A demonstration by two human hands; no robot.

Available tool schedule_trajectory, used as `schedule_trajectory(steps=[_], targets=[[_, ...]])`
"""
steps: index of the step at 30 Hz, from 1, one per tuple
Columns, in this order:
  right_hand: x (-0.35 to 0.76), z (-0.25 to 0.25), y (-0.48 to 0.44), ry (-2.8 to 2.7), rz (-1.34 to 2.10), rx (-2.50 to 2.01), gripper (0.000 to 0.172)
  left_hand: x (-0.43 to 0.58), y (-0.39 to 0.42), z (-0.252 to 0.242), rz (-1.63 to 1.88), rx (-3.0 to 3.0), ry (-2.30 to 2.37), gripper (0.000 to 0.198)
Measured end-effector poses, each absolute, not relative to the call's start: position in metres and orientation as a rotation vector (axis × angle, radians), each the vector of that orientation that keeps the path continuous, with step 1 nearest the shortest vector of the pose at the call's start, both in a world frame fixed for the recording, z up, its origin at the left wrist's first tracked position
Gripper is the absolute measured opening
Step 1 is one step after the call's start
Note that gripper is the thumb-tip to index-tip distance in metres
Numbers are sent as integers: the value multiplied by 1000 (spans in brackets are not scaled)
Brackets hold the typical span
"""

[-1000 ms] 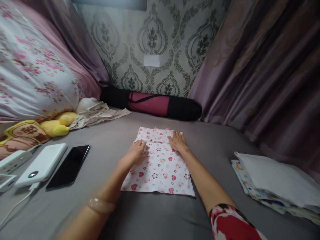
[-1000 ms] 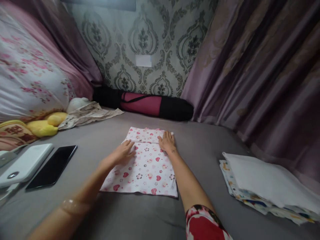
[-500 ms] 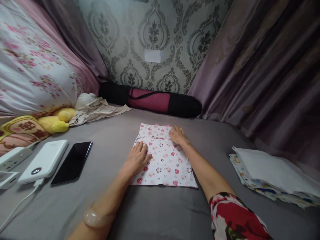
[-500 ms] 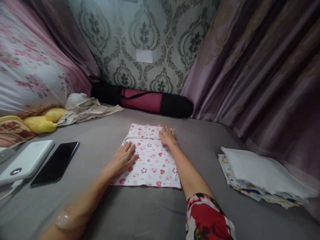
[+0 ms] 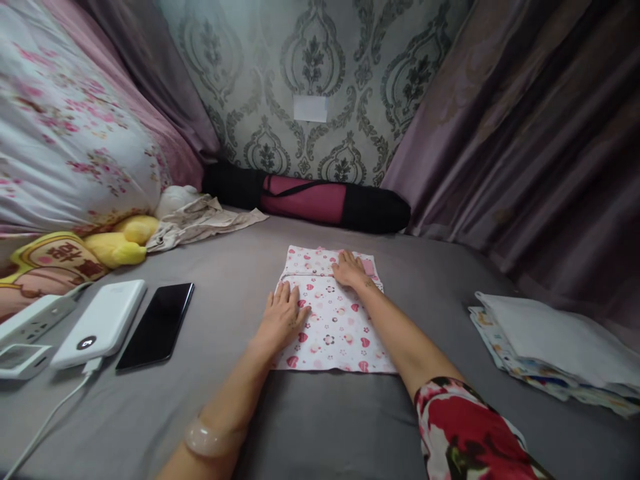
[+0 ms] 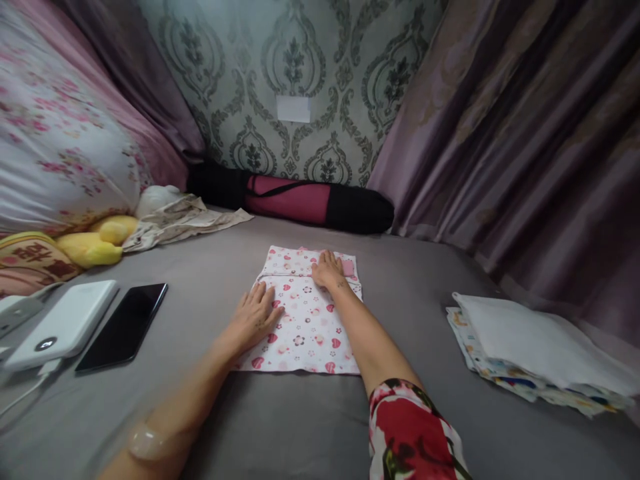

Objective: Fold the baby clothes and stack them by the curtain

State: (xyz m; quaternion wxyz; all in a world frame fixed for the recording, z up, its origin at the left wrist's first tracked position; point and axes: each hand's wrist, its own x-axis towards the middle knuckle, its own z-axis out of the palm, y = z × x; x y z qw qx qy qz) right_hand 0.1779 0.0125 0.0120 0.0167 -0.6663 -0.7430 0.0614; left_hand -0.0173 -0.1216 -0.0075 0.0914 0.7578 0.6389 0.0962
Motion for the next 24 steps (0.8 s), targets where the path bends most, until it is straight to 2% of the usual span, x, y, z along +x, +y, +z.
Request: schedule_trajectory(steps=[5,11,17,24], targets=[[140,9,10,-2381,154,-1827,59,-18,-122,-5,276,2259,1892,61],[125,-4,6,-2369,208,-1815,60,-18,-120,-5,252,2242,1882,63],[117,10,13,-2389,253,-1892,58,-18,-119,-10,324,2267,1881,63],[69,9,15,-2448,230,-1658,58,-17,-117,-8,294,2210,1900,70]])
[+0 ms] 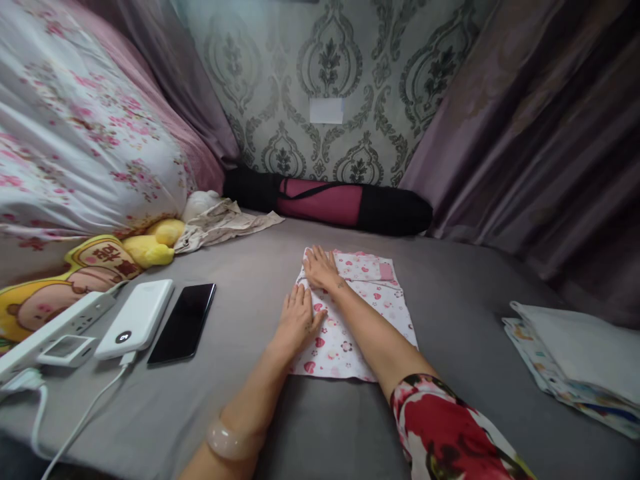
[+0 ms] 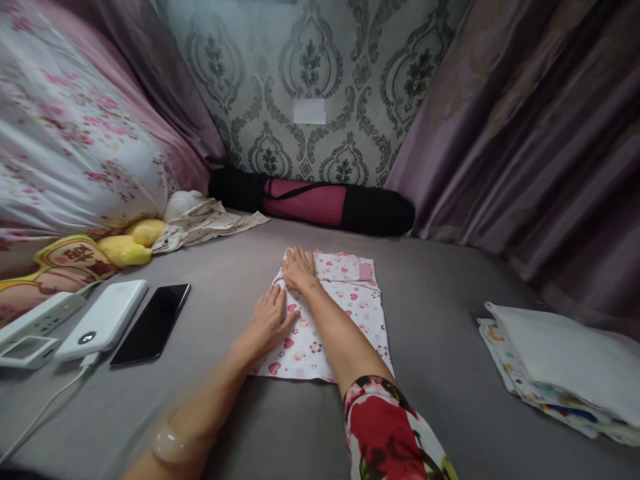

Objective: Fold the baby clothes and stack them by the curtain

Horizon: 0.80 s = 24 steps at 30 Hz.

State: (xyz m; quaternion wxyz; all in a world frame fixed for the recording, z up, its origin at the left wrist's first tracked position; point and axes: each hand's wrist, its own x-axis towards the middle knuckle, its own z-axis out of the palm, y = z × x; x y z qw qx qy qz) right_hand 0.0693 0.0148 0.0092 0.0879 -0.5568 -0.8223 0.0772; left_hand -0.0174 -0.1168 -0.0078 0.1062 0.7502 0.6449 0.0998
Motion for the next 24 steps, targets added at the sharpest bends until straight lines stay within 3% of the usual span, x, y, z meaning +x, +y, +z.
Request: schedule_trajectory(steps=[7,13,24], targets=[[60,0,12,-2403,264,-1708,56,-23,-113,-21,400,2226,1902,72],[47,10,16,-2440,288,-1779,55,-27,-109,-25,654,2186,1987,57],[28,-5,10,-2410,378,-1642,63,-29,-105,-27,860,2070,2060,68]])
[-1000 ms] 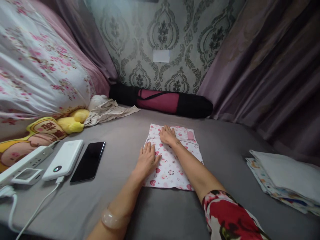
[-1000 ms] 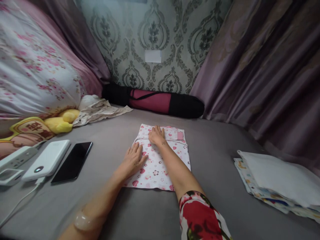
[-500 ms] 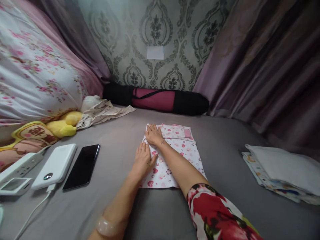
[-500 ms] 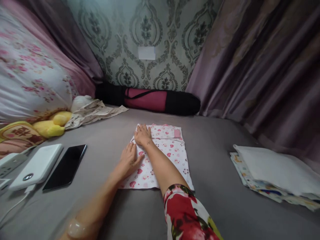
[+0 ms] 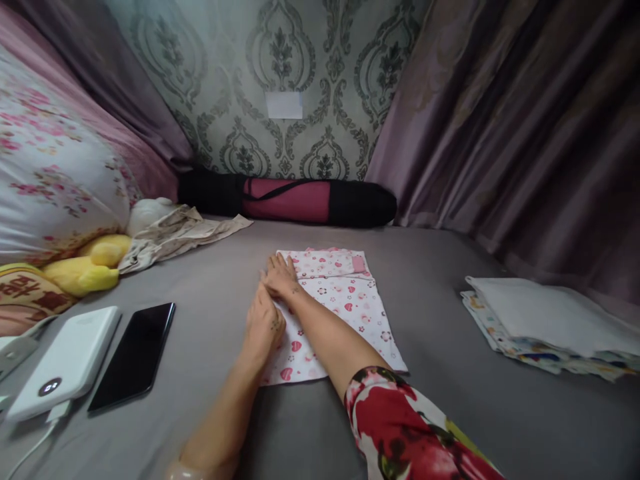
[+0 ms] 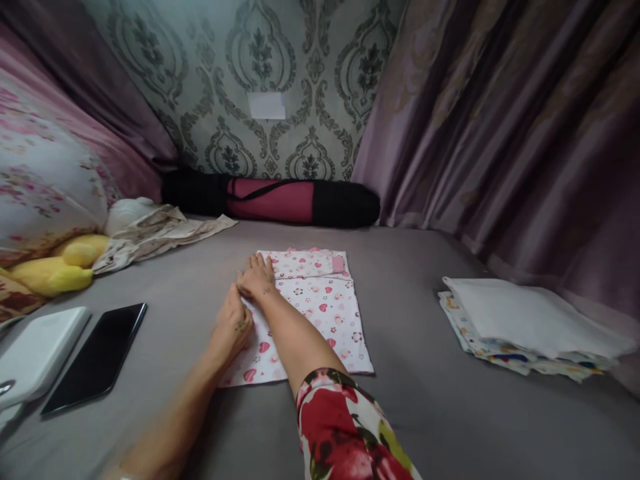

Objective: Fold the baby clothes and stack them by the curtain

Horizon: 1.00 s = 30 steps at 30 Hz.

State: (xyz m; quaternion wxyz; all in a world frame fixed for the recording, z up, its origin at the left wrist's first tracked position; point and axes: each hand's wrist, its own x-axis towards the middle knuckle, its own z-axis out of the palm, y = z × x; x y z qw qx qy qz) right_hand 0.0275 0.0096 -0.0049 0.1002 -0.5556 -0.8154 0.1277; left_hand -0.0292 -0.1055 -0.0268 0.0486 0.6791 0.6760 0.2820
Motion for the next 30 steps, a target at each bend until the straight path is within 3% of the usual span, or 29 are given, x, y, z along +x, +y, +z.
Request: schedule_trajectory(steps=[5,11,17,25,30], targets=[[53,17,23,-2467,632,-1514,61,-29,-107,-25,762,2116,2054,62],[119,14,25,-2182,288,-1827,60,-26,-116,-17,665,2313,1936,48],[134,-12,20,-2162,204,-1911,61,-24,-118,-18,540,2327,1890,47],[165,15,29,-2248,606,-1757,65,-26,-117,-18,486,2314,1873,46],[203,9,18,-2179,273,-1926,64,-26,-118,-18,539,2324,1849,45]])
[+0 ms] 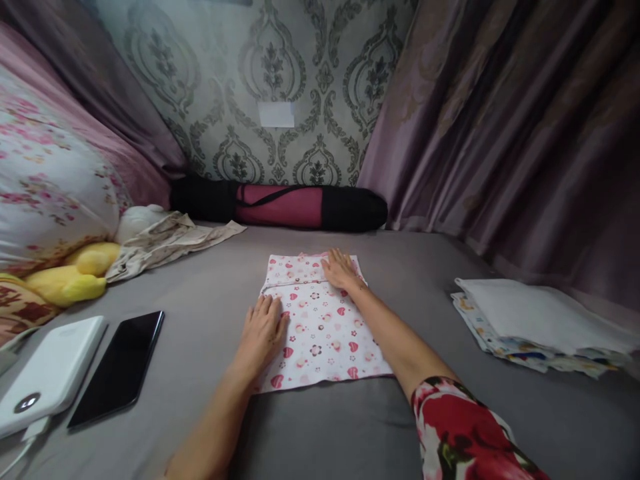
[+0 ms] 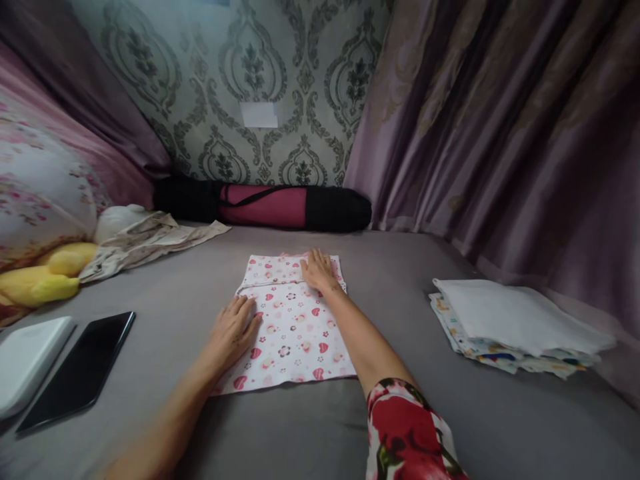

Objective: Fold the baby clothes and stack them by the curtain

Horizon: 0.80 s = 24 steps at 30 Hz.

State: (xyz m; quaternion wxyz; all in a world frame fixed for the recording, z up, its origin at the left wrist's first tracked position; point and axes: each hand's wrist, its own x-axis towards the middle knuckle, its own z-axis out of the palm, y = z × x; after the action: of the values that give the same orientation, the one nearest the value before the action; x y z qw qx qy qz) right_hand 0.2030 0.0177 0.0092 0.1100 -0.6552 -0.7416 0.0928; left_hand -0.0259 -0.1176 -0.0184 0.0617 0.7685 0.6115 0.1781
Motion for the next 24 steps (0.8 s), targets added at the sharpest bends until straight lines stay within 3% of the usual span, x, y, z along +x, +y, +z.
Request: schedule_trajectory(steps=[6,14,24], targets=[[212,-11,10,-2139,72,-1990,61,-24,-117,-14,414,2288,1860,52],[221,-5,-14,-2313,169,-1795,67,-23,-117,-7,290,2297,1864,59],[235,4,-119,-2578,394,-1575,70,-27,-118,-6,245,2329,1812,77]])
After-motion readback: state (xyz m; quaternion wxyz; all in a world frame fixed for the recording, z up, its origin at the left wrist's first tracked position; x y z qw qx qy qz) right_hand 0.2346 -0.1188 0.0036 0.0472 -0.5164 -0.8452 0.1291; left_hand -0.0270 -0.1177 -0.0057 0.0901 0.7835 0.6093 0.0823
